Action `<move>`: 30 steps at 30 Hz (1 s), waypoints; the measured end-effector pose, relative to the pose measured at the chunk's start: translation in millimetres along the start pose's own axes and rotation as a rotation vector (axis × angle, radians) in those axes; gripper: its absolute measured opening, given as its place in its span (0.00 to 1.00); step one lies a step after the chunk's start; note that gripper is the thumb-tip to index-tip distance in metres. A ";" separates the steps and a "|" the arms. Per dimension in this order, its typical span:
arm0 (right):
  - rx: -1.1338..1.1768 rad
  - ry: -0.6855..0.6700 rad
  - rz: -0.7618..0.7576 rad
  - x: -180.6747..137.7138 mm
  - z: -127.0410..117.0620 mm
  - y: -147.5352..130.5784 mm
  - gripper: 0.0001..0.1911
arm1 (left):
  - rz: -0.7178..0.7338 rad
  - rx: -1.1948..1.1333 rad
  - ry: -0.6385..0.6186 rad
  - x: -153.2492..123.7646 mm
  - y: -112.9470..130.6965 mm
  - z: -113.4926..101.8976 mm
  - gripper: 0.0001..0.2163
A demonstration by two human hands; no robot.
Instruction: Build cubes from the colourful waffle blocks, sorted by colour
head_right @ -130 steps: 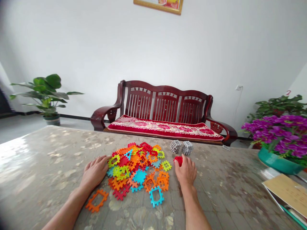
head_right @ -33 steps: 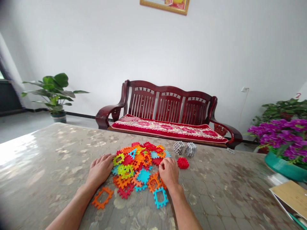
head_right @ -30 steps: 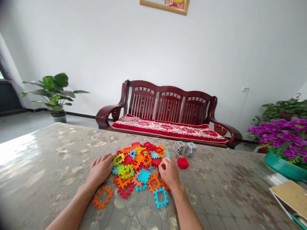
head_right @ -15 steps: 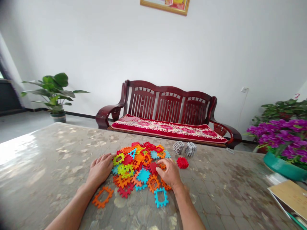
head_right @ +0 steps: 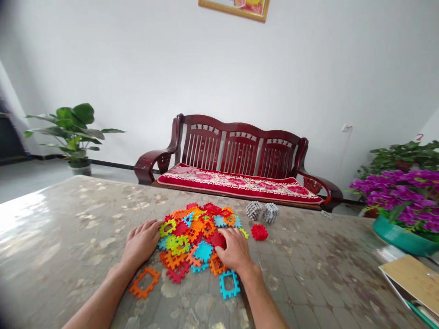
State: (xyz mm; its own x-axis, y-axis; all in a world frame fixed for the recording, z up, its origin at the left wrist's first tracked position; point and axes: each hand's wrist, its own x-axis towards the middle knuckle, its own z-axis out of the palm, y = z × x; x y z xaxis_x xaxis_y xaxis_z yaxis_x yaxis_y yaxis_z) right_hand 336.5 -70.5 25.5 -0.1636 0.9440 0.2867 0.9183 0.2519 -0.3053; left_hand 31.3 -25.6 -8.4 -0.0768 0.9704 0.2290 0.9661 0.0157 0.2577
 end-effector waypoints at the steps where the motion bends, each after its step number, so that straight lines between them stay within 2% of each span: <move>1: 0.003 0.000 0.003 0.0 -0.2 -0.4 0.23 | 0.000 -0.001 0.000 0.2 -0.2 0.2 0.22; 6: 0.002 -0.017 0.021 0.1 -0.1 -2.6 0.26 | 0.009 0.004 0.012 0.3 -0.8 0.7 0.22; 10: 0.005 -0.011 0.049 0.2 4.5 -6.2 0.23 | 0.013 0.015 -0.001 0.3 -0.2 -0.5 0.22; 15: 0.036 0.070 0.036 1.1 6.3 -4.2 0.21 | 0.011 0.027 -0.003 0.5 0.2 -1.4 0.21; 20: 0.025 0.254 0.147 4.5 -4.2 24.4 0.21 | 0.010 0.028 -0.011 0.3 0.4 -2.1 0.21; 24: -0.103 0.368 0.305 2.1 -16.3 59.1 0.22 | 0.007 0.025 -0.018 0.2 0.7 -3.1 0.22; 30: -0.244 0.371 0.545 -9.7 -28.7 92.3 0.26 | 0.003 0.032 -0.032 0.8 0.5 -2.3 0.22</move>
State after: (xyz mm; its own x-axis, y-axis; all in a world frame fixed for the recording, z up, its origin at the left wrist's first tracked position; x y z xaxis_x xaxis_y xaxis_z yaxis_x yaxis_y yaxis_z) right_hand 433.2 -62.6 20.6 0.4369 0.7758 0.4552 0.8963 -0.3326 -0.2933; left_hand 31.2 -25.4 -5.8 -0.0660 0.9777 0.1996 0.9738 0.0196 0.2264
